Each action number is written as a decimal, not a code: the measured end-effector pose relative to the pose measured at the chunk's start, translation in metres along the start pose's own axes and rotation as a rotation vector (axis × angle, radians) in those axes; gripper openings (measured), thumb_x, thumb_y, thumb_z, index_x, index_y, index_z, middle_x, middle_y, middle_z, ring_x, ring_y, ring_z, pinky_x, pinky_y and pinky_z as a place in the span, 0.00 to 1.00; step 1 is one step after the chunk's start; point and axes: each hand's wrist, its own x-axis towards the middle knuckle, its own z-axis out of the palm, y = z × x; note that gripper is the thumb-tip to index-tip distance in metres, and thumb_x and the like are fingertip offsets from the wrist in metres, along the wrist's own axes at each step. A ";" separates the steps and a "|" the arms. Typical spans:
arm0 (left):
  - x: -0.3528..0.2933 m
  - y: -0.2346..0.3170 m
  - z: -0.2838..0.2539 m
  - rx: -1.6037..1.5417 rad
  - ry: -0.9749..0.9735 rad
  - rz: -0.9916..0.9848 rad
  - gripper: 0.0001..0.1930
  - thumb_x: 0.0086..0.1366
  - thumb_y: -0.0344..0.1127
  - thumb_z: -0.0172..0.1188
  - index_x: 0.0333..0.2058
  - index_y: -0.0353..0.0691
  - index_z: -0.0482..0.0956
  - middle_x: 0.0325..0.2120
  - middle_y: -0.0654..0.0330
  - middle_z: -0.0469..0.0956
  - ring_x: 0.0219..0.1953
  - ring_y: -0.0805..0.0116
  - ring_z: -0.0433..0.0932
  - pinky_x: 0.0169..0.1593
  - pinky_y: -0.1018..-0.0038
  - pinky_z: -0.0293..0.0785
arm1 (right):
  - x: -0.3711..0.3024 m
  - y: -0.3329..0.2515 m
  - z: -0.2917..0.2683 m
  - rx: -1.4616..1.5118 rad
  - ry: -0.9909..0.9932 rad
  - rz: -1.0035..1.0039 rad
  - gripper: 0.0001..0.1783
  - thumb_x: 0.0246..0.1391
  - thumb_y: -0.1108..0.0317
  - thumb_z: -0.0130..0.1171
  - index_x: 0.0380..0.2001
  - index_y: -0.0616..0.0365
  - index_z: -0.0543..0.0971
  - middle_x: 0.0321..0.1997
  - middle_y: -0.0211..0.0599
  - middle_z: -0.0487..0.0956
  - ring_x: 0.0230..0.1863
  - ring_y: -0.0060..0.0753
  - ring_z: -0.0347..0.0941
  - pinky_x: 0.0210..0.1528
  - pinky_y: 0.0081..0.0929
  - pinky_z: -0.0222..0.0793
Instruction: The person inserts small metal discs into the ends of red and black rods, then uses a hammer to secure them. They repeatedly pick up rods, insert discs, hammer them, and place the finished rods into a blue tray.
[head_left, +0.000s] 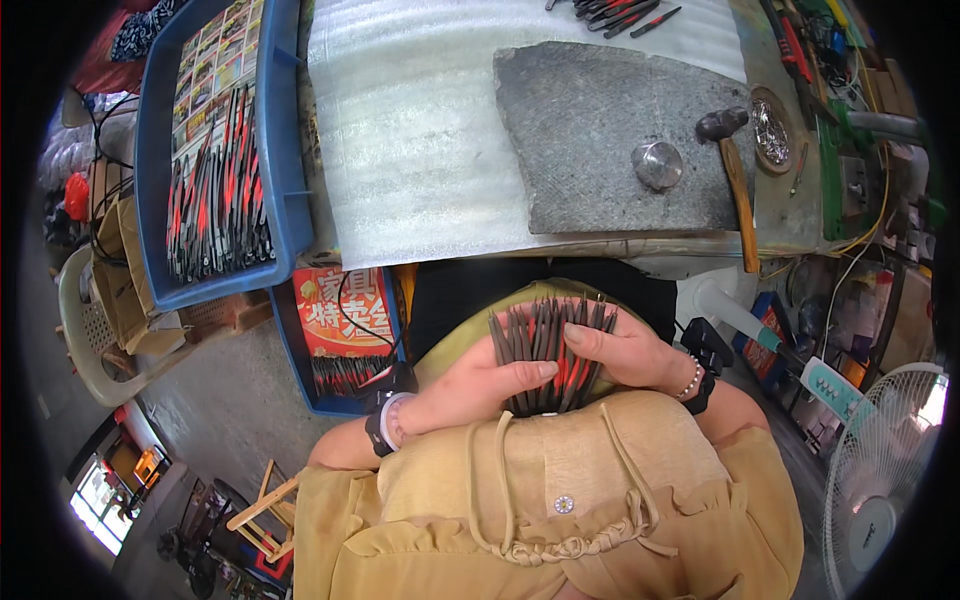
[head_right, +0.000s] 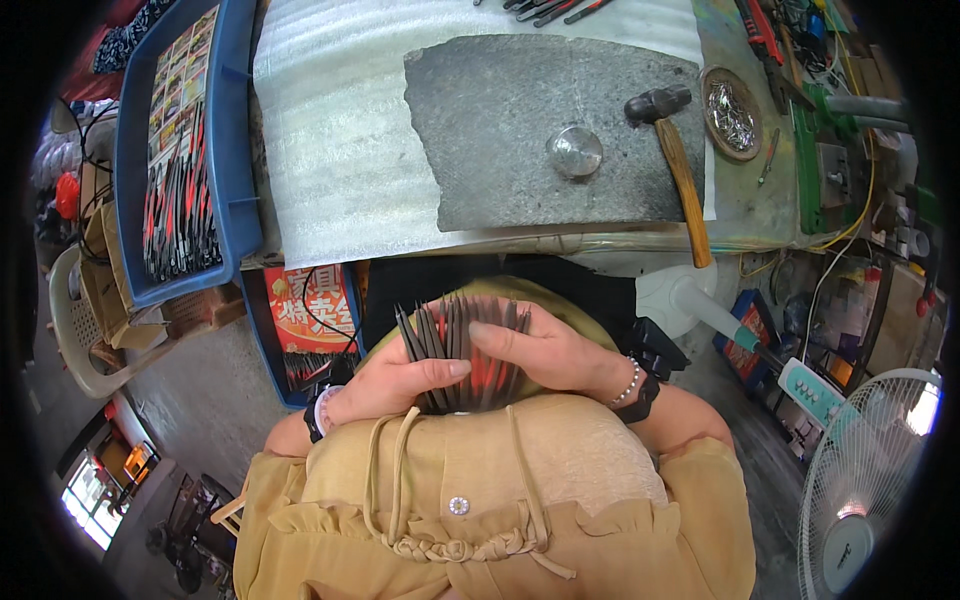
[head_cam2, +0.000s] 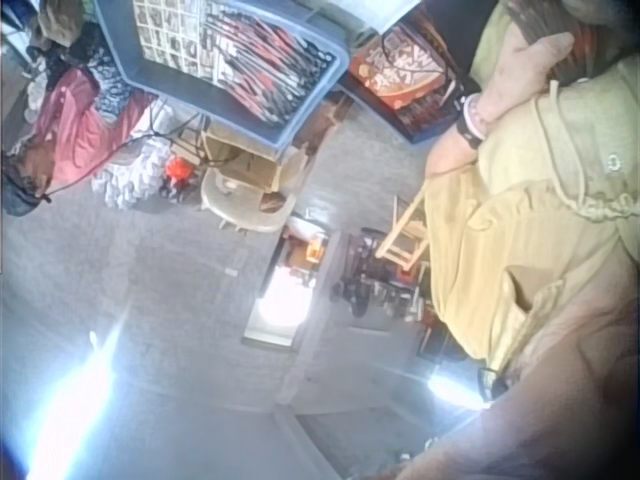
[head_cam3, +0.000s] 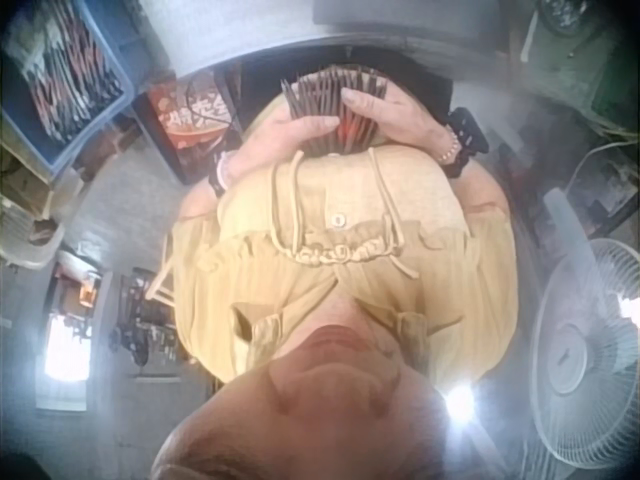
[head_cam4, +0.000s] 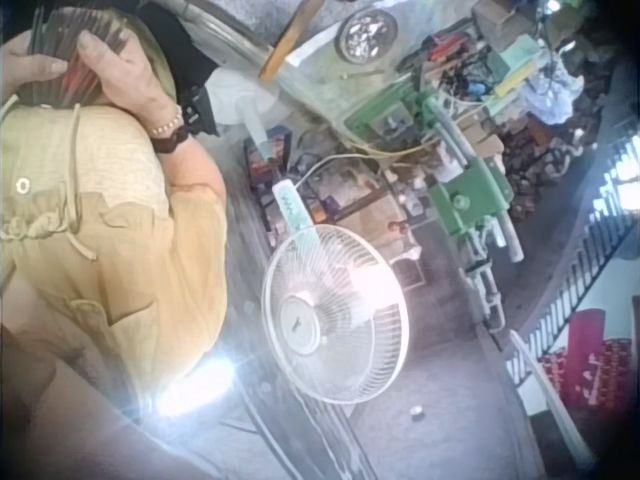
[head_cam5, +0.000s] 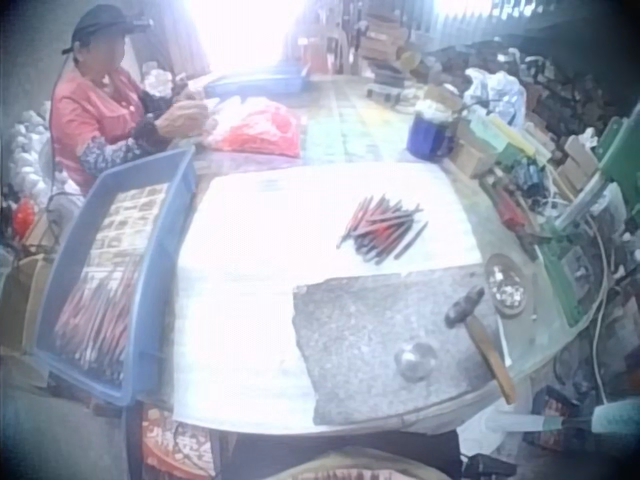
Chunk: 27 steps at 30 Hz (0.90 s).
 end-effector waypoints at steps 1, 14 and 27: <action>0.000 0.000 -0.001 0.012 0.009 -0.023 0.24 0.65 0.27 0.56 0.59 0.37 0.63 0.48 0.65 0.72 0.49 0.76 0.71 0.53 0.76 0.69 | 0.000 0.000 0.000 -0.007 0.011 0.007 0.25 0.66 0.61 0.47 0.61 0.63 0.65 0.60 0.36 0.70 0.61 0.26 0.64 0.64 0.29 0.56; 0.002 -0.001 0.001 -0.081 0.074 -0.069 0.21 0.63 0.26 0.58 0.55 0.38 0.67 0.42 0.65 0.74 0.46 0.74 0.74 0.51 0.74 0.71 | 0.002 0.008 -0.004 0.337 0.046 0.060 0.21 0.68 0.63 0.43 0.60 0.60 0.66 0.56 0.35 0.73 0.56 0.26 0.69 0.59 0.30 0.66; 0.009 -0.005 0.009 0.025 0.063 0.090 0.15 0.65 0.31 0.59 0.49 0.38 0.72 0.40 0.68 0.76 0.42 0.80 0.73 0.46 0.77 0.71 | 0.000 0.005 0.006 -0.110 0.139 -0.013 0.20 0.67 0.59 0.46 0.54 0.62 0.72 0.47 0.27 0.76 0.49 0.16 0.67 0.53 0.21 0.63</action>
